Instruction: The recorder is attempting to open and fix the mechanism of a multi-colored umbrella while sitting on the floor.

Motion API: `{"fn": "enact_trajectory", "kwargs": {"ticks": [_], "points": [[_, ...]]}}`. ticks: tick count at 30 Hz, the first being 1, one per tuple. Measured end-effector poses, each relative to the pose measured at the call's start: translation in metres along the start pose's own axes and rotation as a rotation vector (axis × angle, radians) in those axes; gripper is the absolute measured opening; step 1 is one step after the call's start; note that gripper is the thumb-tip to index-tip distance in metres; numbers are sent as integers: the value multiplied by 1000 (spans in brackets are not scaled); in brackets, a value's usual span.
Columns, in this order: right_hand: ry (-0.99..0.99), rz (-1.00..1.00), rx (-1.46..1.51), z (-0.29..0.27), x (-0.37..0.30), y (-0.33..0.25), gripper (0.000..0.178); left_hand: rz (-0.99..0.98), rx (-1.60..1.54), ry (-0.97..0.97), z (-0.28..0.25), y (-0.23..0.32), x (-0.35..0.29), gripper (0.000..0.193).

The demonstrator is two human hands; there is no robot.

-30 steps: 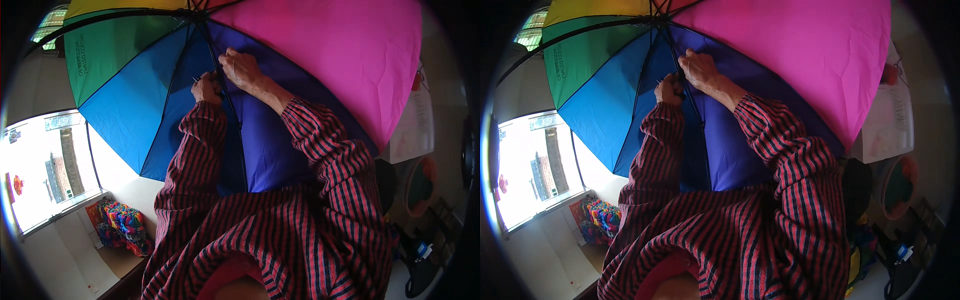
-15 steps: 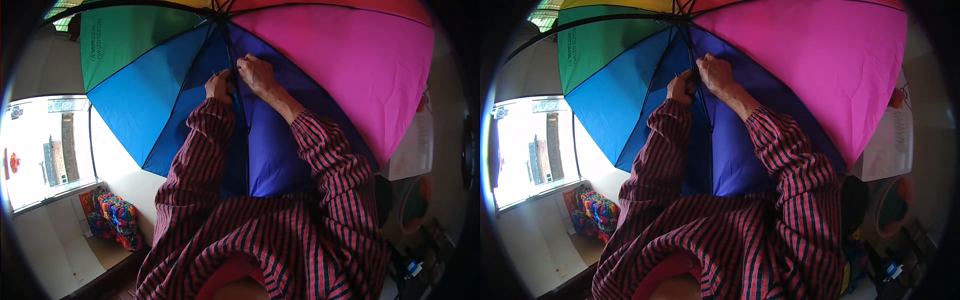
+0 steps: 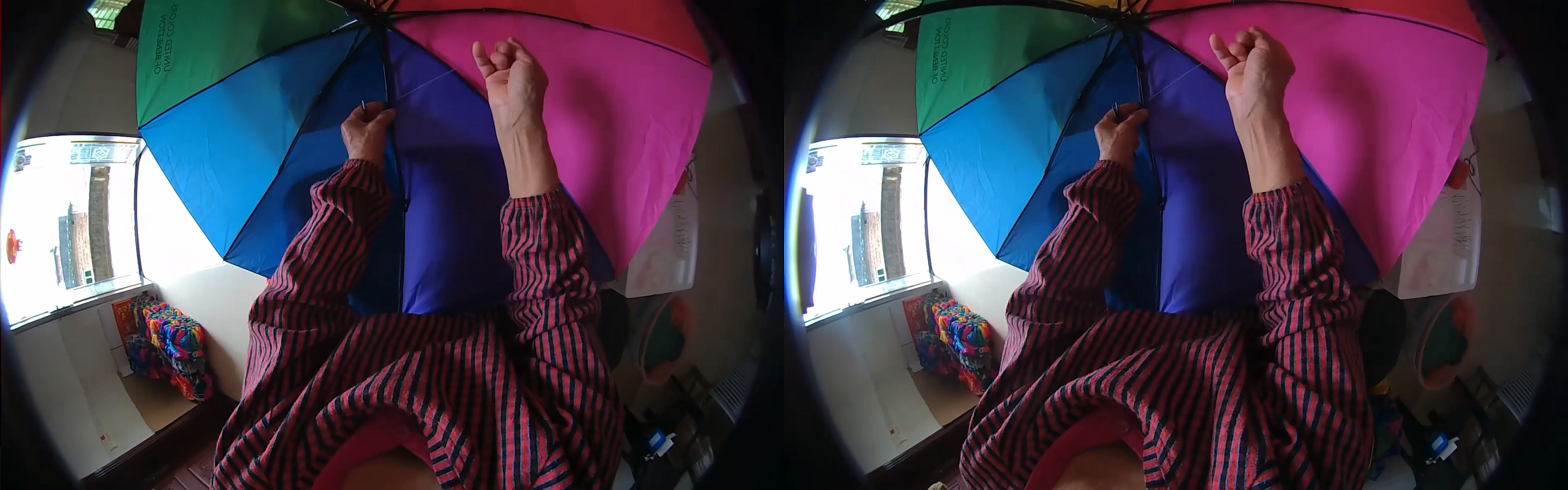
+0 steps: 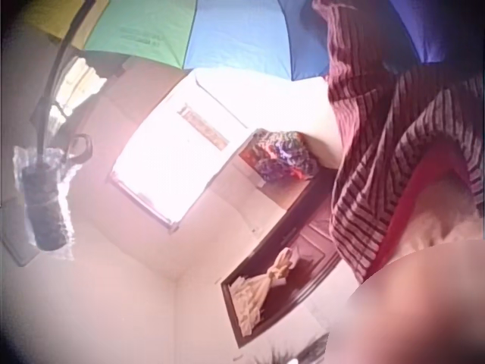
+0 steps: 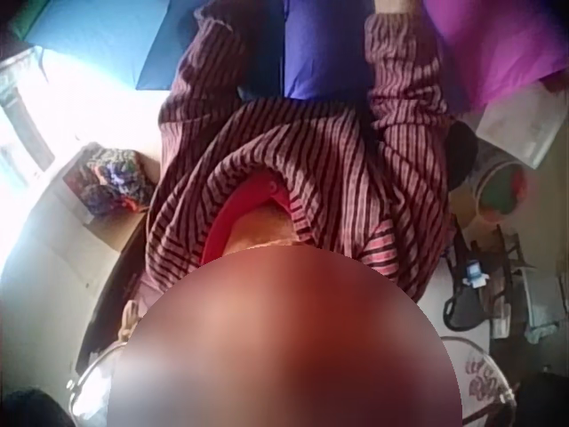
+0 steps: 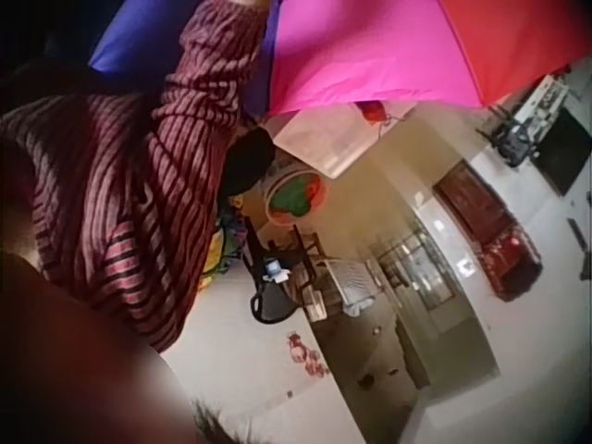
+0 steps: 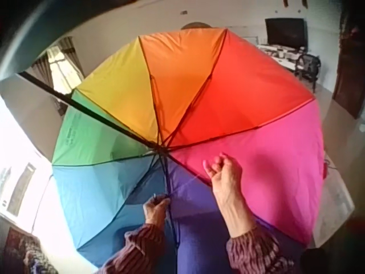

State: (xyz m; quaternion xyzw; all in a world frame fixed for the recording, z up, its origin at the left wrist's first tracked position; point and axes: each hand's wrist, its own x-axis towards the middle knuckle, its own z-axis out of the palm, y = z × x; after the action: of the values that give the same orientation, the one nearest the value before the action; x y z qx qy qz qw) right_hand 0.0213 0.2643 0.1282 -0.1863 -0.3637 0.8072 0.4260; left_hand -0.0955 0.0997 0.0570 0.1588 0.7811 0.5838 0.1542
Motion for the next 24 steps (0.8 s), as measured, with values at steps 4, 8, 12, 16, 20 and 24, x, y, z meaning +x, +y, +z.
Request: {"fn": "enact_trajectory", "kwargs": {"ticks": [4, 8, 12, 16, 20, 24], "points": [[30, -373, -502, 9, -4, 22, 10, 50, 60, 22, -2, -8, 2, 23], [-285, -572, -1622, 5, -7, 68, 7, -178, -205, -2, -6, 1, -7, 20], [-291, -658, -1725, 9, -19, 97, 3, -293, -334, -8, -17, 2, -4, 17], [-471, -609, -1767, 10, -23, 105, 2, -357, -477, -16, -23, -2, 0, 15], [-567, -571, -1724, 9, -16, 102, 2, -349, -465, -29, -21, -3, 2, 20], [-626, -526, -1650, 6, -9, 102, 2, -365, -459, -46, -17, -3, 0, 15]]}}
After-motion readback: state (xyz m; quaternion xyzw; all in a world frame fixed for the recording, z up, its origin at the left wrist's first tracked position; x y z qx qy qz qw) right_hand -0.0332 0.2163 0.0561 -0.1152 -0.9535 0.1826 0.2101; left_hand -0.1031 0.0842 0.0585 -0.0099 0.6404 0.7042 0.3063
